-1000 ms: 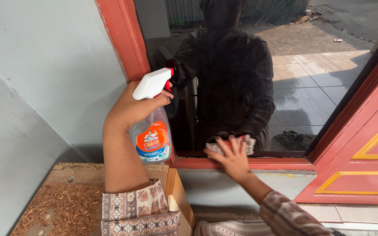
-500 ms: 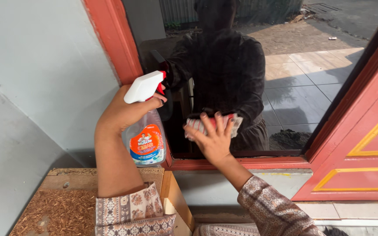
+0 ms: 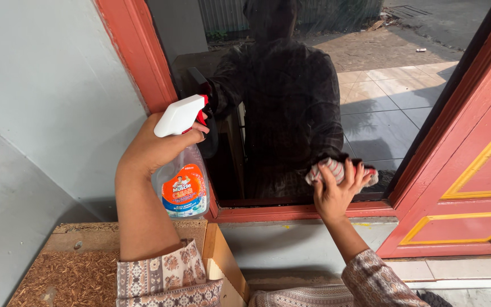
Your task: The person sprays a glass door with a cleaning solution and wipes it with a cloth. They clean the large glass panel and then move to clean the smaller oval glass inset on the adjacent door.
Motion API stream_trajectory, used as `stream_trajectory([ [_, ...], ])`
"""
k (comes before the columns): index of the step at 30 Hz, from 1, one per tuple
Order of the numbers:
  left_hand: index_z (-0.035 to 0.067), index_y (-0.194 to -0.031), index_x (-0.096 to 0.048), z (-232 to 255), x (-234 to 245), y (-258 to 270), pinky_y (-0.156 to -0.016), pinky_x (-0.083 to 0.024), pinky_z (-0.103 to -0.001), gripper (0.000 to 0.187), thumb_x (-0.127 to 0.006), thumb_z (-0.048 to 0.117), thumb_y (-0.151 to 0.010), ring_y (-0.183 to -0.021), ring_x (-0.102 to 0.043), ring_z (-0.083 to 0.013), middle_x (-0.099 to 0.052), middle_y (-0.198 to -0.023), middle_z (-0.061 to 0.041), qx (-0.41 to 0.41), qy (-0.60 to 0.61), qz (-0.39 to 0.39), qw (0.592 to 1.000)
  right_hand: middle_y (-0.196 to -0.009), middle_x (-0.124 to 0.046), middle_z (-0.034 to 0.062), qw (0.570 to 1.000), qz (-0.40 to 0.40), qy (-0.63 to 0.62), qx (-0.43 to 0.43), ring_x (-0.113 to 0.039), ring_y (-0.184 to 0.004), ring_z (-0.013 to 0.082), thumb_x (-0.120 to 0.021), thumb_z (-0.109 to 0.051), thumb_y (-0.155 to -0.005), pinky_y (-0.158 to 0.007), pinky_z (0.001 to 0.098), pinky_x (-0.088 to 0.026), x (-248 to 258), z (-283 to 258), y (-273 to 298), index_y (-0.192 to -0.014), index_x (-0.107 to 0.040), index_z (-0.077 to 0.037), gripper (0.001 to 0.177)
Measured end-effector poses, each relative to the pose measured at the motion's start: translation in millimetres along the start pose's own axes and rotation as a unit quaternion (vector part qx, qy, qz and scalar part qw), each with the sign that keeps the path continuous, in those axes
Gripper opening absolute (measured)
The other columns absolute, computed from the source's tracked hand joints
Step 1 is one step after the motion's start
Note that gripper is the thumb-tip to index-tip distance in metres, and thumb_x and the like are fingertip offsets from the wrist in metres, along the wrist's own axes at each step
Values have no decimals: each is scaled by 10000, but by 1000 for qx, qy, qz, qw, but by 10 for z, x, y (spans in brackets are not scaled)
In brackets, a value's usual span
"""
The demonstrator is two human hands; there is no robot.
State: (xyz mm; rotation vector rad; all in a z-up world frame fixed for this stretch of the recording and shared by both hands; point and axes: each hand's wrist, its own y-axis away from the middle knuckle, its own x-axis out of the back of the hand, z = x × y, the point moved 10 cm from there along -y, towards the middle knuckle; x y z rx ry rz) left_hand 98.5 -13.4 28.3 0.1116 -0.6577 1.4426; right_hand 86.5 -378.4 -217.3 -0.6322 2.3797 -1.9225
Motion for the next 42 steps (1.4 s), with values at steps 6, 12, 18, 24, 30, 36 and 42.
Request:
stream_trajectory([
  [6, 97, -1041, -788, -16, -1, -10, -792, -538, -300, 323, -751, 224, -746, -878, -695, -128, -786, -937, -29, 7, 0, -1, 1000, -1613, -301, 192, 1000, -27, -9, 11, -141, -1532, 523, -787, -247, -876, -1246, 731, -30, -204, -77, 314, -1284, -689, -335, 429],
  [12, 81, -1014, -787, -4, -6, -27, -769, -547, -296, 300, -748, 228, -755, -841, -702, -121, -791, -914, -31, 6, -12, 6, 1000, -1617, -265, 131, 995, -38, 0, 90, -95, -1538, 476, -820, -323, -873, -1211, 735, 5, -355, -752, 119, -1283, -680, -402, 440],
  [18, 100, -1052, -764, 2, -148, -75, -734, -540, -290, 340, -757, 213, -731, -828, -692, -113, -779, -902, -17, -2, 26, -21, 999, -1610, -326, 122, 986, -6, 21, 162, -193, -1518, 465, -799, -433, -937, -1210, 718, -47, -365, -1601, -398, -1383, -647, -448, 472],
  [24, 75, -1083, -765, 106, -501, -162, -757, -558, -299, 385, -780, 208, -722, -829, -716, -138, -783, -901, -35, 10, -52, -59, 997, -1593, -375, 120, 987, 2, 29, 155, -256, -1502, 459, -789, -428, -926, -1220, 710, -91, -149, -1698, -996, -1389, -649, -472, 486],
  [30, 88, -1140, -735, 368, -920, -146, -830, -577, -295, 427, -774, 187, -726, -903, -738, -125, -798, -974, -30, -49, -14, -123, 991, -1603, -361, 111, 990, 40, 37, 128, -226, -1522, 433, -790, -405, -945, -1243, 708, -73, 172, -1174, -1337, -1352, -684, -430, 422],
  [36, 93, -1139, -746, 562, -1345, -97, -854, -580, -297, 398, -769, 182, -751, -908, -735, -124, -800, -974, -24, -87, -4, -182, 979, -1607, -360, 150, 994, 73, 52, 68, -222, -1535, 445, -712, -352, -993, -1264, 701, -86, 440, -294, -1369, -1331, -699, -331, 339],
  [42, 105, -1132, -735, 642, -1507, -53, -859, -575, -294, 385, -762, 176, -754, -915, -728, -118, -790, -967, -12, -82, 7, -200, 976, -1571, -364, 199, 997, 58, 37, 17, -240, -1506, 498, -658, -306, -991, -1245, 741, -98, 470, 267, -866, -1380, -629, -252, 393],
])
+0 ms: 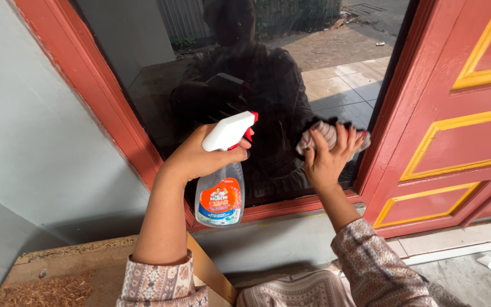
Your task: The person sprays a glass door with a cleaning solution and wipes it with a cloth. They clean the large glass panel and then move to clean the smaller oval glass inset on the adjacent door.
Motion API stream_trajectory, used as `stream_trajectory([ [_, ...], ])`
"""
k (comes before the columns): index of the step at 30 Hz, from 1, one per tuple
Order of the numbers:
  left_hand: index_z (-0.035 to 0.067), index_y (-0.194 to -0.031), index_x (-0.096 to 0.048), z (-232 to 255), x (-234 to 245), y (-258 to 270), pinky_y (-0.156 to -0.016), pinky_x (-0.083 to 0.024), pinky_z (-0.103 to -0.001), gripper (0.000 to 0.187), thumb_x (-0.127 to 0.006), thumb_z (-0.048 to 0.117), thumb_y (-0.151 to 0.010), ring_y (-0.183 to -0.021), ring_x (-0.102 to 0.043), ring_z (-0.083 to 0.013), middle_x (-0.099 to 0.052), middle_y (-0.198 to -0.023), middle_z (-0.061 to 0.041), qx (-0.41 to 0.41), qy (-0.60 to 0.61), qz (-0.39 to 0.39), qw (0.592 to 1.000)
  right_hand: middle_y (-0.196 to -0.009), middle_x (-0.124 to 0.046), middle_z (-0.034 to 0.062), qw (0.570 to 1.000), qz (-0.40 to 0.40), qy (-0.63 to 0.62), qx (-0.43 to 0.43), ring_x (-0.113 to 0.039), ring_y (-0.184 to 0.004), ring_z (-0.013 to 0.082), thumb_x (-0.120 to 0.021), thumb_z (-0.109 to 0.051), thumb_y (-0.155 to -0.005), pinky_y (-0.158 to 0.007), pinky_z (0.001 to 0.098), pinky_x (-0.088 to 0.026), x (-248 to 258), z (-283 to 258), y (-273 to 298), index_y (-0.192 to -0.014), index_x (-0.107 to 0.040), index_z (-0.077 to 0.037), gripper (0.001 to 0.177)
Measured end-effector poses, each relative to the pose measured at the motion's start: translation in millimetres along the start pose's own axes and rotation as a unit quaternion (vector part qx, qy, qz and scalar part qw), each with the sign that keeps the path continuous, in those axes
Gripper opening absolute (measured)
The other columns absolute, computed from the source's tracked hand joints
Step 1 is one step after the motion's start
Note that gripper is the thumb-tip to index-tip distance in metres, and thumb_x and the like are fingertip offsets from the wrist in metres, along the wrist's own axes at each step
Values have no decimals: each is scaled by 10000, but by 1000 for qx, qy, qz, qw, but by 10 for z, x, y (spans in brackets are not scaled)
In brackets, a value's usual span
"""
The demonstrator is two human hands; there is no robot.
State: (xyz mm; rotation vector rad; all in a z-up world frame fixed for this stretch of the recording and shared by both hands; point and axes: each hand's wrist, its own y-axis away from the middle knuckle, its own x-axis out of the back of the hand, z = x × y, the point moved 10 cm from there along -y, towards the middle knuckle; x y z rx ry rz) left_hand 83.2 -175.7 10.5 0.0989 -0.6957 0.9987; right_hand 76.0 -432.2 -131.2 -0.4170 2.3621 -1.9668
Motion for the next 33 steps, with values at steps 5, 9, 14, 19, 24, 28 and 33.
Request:
stream_trajectory([
  [5, 96, -1114, -730, -49, 8, -40, -876, -572, -290, 357, -753, 156, -763, -934, -726, -119, -778, -966, -17, -13, 14, 2, 1000, -1562, -332, 205, 999, -44, -8, -7, -212, -1500, 518, -688, -258, -950, -1228, 755, -87, -120, 10, 465, -1355, -622, -258, 410],
  [9, 97, -1123, -724, -128, 50, -43, -873, -564, -289, 369, -759, 151, -759, -926, -721, -122, -782, -960, -3, 8, -9, 11, 1000, -1547, -326, 200, 998, -61, 3, 5, -192, -1485, 516, -715, -238, -904, -1215, 760, -74, -184, -5, 635, -1321, -644, -282, 426],
  [14, 93, -1155, -719, -186, 115, -19, -876, -565, -292, 399, -748, 148, -761, -933, -722, -126, -779, -965, -13, 27, 7, 24, 999, -1522, -344, 158, 994, -95, -44, 41, -193, -1475, 498, -775, -279, -808, -1210, 762, -73, -307, -177, 970, -1255, -645, -362, 473],
  [19, 83, -1166, -724, -119, 135, -66, -878, -574, -295, 408, -762, 165, -768, -943, -729, -124, -786, -983, -18, 31, 5, 30, 999, -1533, -344, 137, 992, -82, -27, 92, -200, -1466, 491, -799, -360, -871, -1182, 747, -54, -421, -577, 938, -1308, -657, -431, 465],
  [24, 80, -1183, -718, -7, -3, -102, -871, -573, -301, 420, -763, 156, -773, -945, -724, -125, -789, -1003, -20, 34, -11, 25, 999, -1533, -375, 98, 992, -54, -17, 110, -230, -1482, 451, -772, -403, -923, -1197, 728, -59, -268, -688, 323, -1304, -659, -451, 401],
  [28, 84, -1241, -687, 125, -186, -205, -864, -579, -300, 484, -764, 143, -766, -949, -725, -130, -785, -1013, -30, -5, 2, 14, 1000, -1564, -395, 111, 996, -36, -10, 82, -235, -1503, 447, -760, -384, -944, -1224, 721, -78, -69, -526, -294, -1311, -677, -428, 379],
  [33, 52, -1231, -690, 119, -383, -413, -885, -590, -301, 450, -760, 98, -788, -967, -730, -125, -780, -1023, -51, -19, 53, 4, 998, -1603, -383, 94, 996, -12, 22, 90, -228, -1533, 424, -750, -425, -998, -1248, 704, -68, 100, -160, -740, -1350, -687, -405, 359],
])
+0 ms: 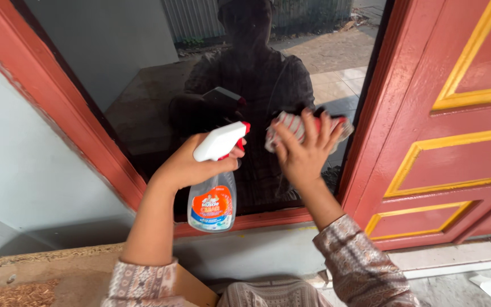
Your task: The person sprays a glass door with a cleaning solution and wipes it with a cloth. They clean the large glass panel and then move to clean the smaller oval glass inset on the adjacent door.
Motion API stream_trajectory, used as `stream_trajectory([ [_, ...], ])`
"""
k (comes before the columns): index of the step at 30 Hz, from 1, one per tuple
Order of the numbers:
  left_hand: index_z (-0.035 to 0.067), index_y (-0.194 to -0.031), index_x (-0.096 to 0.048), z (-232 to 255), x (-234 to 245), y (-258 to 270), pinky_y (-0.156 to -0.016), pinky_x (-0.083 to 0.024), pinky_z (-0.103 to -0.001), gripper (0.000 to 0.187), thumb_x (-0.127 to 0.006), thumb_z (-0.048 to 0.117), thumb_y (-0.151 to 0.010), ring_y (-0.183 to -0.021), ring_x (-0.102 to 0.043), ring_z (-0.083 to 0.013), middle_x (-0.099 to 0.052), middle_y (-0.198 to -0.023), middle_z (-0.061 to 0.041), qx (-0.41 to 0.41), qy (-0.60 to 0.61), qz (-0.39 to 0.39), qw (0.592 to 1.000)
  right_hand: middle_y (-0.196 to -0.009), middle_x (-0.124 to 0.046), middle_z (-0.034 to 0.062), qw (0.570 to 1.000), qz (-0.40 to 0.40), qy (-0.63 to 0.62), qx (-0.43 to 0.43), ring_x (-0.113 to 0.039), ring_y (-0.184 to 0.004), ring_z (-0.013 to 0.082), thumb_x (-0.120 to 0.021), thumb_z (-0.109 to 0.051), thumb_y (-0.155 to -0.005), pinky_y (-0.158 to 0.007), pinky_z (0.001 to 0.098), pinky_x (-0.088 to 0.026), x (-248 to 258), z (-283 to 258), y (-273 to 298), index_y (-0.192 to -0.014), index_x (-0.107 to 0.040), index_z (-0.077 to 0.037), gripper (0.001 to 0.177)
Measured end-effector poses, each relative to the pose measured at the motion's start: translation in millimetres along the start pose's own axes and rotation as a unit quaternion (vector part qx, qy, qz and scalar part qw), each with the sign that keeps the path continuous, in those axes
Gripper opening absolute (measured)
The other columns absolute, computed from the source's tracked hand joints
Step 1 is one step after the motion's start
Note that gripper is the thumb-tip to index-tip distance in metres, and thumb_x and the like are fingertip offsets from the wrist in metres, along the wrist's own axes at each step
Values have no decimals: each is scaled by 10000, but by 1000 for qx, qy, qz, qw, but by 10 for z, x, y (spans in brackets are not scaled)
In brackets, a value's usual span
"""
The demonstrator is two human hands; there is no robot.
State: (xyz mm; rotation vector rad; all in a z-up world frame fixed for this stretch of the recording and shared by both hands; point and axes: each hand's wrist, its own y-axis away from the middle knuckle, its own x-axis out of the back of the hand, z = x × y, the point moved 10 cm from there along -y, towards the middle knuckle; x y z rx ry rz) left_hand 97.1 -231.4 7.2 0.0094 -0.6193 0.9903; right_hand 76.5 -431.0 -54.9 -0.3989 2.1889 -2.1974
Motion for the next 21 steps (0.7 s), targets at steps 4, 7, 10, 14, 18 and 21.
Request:
stream_trajectory([
  [4, 44, -1227, -685, -56, -92, -10, -906, -591, -289, 443, -751, 37, -789, -1018, -741, -99, -767, -1051, -36, -28, 87, 40, 995, -1611, -372, 124, 1000, -10, 3, -29, -234, -1539, 445, -702, -398, -1015, -1260, 700, -103, 39, 295, 68, -1378, -681, -366, 366],
  [7, 42, -1228, -684, -180, -299, 188, -810, -595, -282, 421, -754, 43, -813, -900, -717, -98, -778, -969, -56, -30, 103, 76, 991, -1615, -361, 148, 999, -18, -10, -41, -227, -1533, 468, -682, -400, -1019, -1258, 708, -131, 13, 415, 257, -1380, -671, -348, 366],
  [10, 35, -1239, -675, -320, -479, 441, -791, -572, -255, 425, -746, 48, -820, -871, -708, -87, -787, -969, -50, -43, 71, 131, 988, -1611, -353, 161, 998, -37, -21, -45, -224, -1525, 484, -679, -405, -1007, -1242, 723, -139, -60, 486, 531, -1364, -670, -343, 362],
  [14, 10, -1198, -683, -659, -717, 728, -799, -584, -256, 359, -720, 50, -843, -898, -733, -89, -793, -986, -55, -27, 81, 199, 976, -1610, -336, 169, 995, -70, -33, -55, -216, -1519, 502, -688, -368, -982, -1236, 734, -136, -198, 543, 981, -1351, -668, -334, 371],
  [18, 11, -1198, -680, -1064, -945, 1041, -778, -576, -262, 362, -710, 58, -840, -869, -724, -95, -793, -975, -56, 24, 89, 247, 965, -1612, -318, 198, 991, -108, -39, -63, -195, -1520, 532, -729, -290, -939, -1228, 747, -143, -301, 555, 1535, -1338, -659, -322, 406],
  [21, 11, -1167, -689, -1317, -1072, 1233, -764, -584, -264, 340, -717, 60, -831, -838, -718, -94, -800, -967, -51, 36, 82, 275, 957, -1586, -325, 192, 987, -137, -49, -62, -188, -1511, 541, -773, -242, -877, -1218, 749, -157, -369, 563, 1870, -1299, -660, -317, 442],
])
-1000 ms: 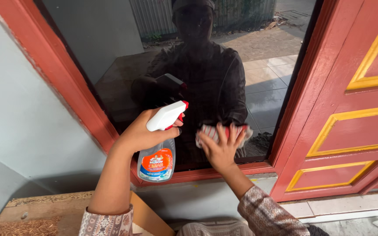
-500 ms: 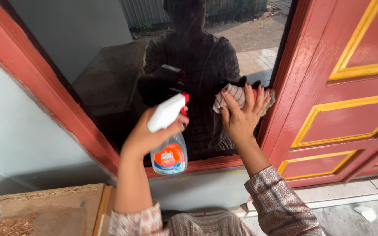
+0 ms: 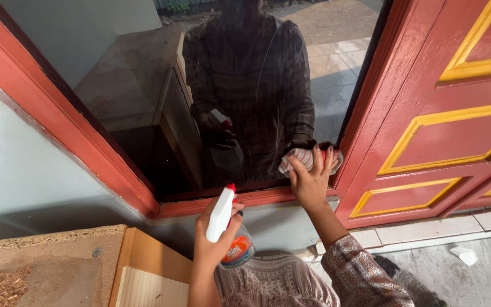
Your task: The person sprays a glass door with a cleaning solution and wipes it with a cloth. They clean the large glass panel and then move to clean the smaller oval glass inset on the adjacent door.
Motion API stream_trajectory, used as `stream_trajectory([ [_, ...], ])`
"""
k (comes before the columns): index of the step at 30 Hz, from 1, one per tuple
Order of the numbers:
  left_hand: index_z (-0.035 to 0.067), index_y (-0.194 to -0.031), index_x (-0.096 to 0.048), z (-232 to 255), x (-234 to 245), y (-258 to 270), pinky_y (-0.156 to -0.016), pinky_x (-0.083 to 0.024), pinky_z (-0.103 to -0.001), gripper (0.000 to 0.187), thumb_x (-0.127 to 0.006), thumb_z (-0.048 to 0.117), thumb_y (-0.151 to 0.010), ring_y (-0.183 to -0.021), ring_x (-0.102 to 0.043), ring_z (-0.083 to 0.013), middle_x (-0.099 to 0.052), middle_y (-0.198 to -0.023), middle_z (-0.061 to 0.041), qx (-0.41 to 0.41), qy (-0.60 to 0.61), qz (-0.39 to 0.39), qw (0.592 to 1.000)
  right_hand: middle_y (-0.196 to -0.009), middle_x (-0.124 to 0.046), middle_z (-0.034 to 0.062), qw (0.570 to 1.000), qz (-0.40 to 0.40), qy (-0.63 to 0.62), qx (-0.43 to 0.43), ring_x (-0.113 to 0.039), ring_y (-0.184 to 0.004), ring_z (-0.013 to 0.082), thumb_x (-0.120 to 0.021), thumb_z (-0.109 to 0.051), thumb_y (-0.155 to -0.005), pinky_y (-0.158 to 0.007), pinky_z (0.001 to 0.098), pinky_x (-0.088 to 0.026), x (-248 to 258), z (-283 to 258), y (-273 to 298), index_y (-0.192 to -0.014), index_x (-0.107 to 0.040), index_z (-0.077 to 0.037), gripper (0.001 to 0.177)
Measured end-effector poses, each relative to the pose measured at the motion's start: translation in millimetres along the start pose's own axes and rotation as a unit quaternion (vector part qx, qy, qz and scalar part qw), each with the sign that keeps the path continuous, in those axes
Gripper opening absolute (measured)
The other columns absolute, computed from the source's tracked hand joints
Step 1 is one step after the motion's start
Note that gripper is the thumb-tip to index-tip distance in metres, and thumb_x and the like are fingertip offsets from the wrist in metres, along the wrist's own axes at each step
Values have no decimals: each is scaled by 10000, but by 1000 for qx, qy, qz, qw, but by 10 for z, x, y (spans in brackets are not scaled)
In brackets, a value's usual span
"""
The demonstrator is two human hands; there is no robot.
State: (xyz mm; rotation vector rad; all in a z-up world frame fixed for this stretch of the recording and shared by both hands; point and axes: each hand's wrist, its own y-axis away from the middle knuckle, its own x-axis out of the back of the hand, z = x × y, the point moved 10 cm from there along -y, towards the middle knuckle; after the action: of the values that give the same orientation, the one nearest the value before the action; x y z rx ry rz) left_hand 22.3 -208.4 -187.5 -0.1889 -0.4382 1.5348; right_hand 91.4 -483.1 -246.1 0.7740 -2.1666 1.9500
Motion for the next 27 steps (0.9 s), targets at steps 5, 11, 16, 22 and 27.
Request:
stream_trajectory([
  [5, 13, -1129, -713, -337, -21, 250, -731, -583, -269, 303, -711, 45, -828, -802, -694, -98, -780, -936, -65, 9, 7, 13, 1000, -1578, -298, 256, 998, -16, -45, -31, -162, -1496, 589, -767, -171, -880, -1215, 740, -163, -79, -8, 335, -1309, -632, -274, 461],
  [11, 4, -1098, -707, -613, 75, 468, -760, -582, -280, 264, -679, -2, -835, -827, -706, -124, -783, -962, -86, 36, 42, 39, 998, -1608, -227, 301, 993, 2, -73, -95, -114, -1508, 619, -744, -114, -925, -1226, 737, -154, -69, -152, 388, -1351, -599, -209, 460],
  [16, -8, -1105, -691, -853, 245, 631, -794, -597, -298, 247, -672, -12, -859, -901, -747, -149, -794, -988, -100, 37, 41, 88, 995, -1623, -196, 292, 990, 7, -96, -107, -91, -1517, 624, -739, -90, -922, -1230, 736, -156, -108, -393, 398, -1352, -597, -184, 463],
  [22, -21, -1196, -642, -968, 469, 750, -794, -595, -298, 355, -672, -17, -842, -895, -745, -146, -781, -959, -100, 19, 15, 139, 990, -1592, -234, 299, 992, -17, -110, -57, -110, -1484, 626, -756, -97, -872, -1205, 742, -165, -339, -928, 416, -1290, -638, -264, 466],
  [27, -19, -1149, -648, -951, 628, 808, -754, -600, -295, 308, -651, -16, -841, -855, -742, -151, -786, -931, -97, 45, -10, 156, 987, -1573, -305, 294, 998, -33, -60, -16, -200, -1458, 615, -742, -165, -893, -1173, 764, -178, -565, -1336, 456, -1286, -642, -300, 427],
])
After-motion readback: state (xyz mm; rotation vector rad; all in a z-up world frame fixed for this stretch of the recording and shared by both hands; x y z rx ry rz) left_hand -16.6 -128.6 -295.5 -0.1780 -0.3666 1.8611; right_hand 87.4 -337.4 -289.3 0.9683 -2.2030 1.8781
